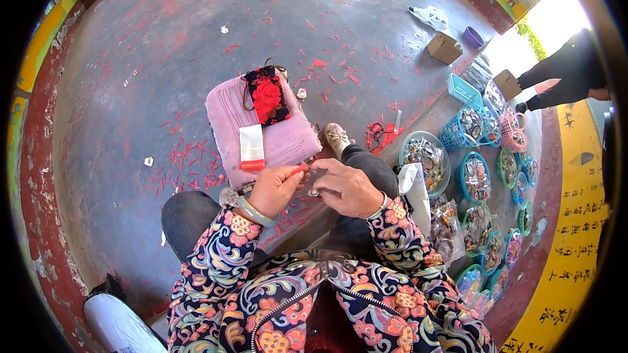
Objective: The person sits on the floor and repeatedly picks up small items from a white bag, places them into small clear plastic bags, and seals them. The person then places the sealed bags into a white box. The task involves handling small items one at a time and organizing them into packaging.
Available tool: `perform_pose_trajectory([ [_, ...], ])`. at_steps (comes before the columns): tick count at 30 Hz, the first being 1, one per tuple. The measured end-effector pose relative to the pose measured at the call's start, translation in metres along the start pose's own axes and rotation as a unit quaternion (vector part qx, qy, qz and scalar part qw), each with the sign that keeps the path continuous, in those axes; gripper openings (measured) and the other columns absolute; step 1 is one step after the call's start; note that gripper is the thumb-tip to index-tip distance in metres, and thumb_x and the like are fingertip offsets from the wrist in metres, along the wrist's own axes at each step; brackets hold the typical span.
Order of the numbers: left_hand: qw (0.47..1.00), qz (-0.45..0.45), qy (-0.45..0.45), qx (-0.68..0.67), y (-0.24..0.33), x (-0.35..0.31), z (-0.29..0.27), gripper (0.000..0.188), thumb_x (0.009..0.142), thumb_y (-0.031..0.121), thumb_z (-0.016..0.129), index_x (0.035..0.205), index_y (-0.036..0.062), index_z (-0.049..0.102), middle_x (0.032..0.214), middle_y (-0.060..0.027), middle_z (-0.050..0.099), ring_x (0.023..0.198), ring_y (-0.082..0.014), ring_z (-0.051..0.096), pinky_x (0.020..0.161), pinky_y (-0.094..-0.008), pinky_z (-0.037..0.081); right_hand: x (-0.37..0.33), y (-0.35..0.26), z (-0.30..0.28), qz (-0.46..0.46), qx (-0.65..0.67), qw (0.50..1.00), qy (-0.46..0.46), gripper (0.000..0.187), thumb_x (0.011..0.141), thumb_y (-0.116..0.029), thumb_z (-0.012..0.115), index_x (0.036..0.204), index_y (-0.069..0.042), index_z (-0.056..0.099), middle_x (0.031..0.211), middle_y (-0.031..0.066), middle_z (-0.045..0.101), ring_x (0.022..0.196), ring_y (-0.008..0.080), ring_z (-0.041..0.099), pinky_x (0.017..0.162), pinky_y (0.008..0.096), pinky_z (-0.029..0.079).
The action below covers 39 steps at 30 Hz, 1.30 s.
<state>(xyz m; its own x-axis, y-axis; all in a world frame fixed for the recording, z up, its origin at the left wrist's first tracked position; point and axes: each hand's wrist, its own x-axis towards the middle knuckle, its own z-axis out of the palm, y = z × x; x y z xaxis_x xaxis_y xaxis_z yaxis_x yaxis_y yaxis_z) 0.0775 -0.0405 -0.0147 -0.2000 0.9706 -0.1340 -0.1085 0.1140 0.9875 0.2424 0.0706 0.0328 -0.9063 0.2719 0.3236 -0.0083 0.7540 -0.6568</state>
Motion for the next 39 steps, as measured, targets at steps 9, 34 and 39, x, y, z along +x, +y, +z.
perform_pose_trajectory([
  [9, 1.0, -0.012, 0.003, -0.011, 0.002, 0.0, 0.002, 0.028, 0.092, 0.015, 0.044, 0.108, -0.0046, 0.056, 0.092, -0.0092, 0.062, 0.083, -0.0118, 0.059, 0.074, -0.0257, 0.05, 0.002, -0.004, 0.001, -0.051, -0.034, 0.998, 0.031, 0.012, 0.067, -0.002, 0.059, 0.079, -0.005, 0.062, 0.108, 0.0122, 0.056, 0.08, 0.0275, 0.061, 0.064, 0.0329, 0.05],
  [34, 0.993, 0.064, 0.028, 0.094, 0.008, -0.003, 0.007, 0.029, 0.091, 0.011, 0.044, 0.114, -0.0036, 0.052, 0.092, -0.0114, 0.063, 0.081, -0.013, 0.06, 0.072, -0.0262, 0.049, -0.002, -0.005, 0.015, -0.024, -0.106, 0.993, 0.055, 0.01, 0.067, -0.005, 0.061, 0.077, -0.005, 0.062, 0.105, 0.0112, 0.055, 0.075, 0.0249, 0.06, 0.06, 0.0328, 0.05],
  [39, 0.951, 0.17, 0.049, 0.253, -0.003, 0.002, 0.005, 0.026, 0.088, 0.011, 0.048, 0.11, -0.0007, 0.056, 0.089, -0.0174, 0.064, 0.077, -0.0222, 0.064, 0.068, -0.0293, 0.049, -0.001, -0.003, 0.015, -0.05, -0.064, 0.994, 0.068, 0.009, 0.067, -0.005, 0.06, 0.076, -0.003, 0.06, 0.093, 0.0096, 0.057, 0.068, 0.0259, 0.058, 0.058, 0.0323, 0.049],
])
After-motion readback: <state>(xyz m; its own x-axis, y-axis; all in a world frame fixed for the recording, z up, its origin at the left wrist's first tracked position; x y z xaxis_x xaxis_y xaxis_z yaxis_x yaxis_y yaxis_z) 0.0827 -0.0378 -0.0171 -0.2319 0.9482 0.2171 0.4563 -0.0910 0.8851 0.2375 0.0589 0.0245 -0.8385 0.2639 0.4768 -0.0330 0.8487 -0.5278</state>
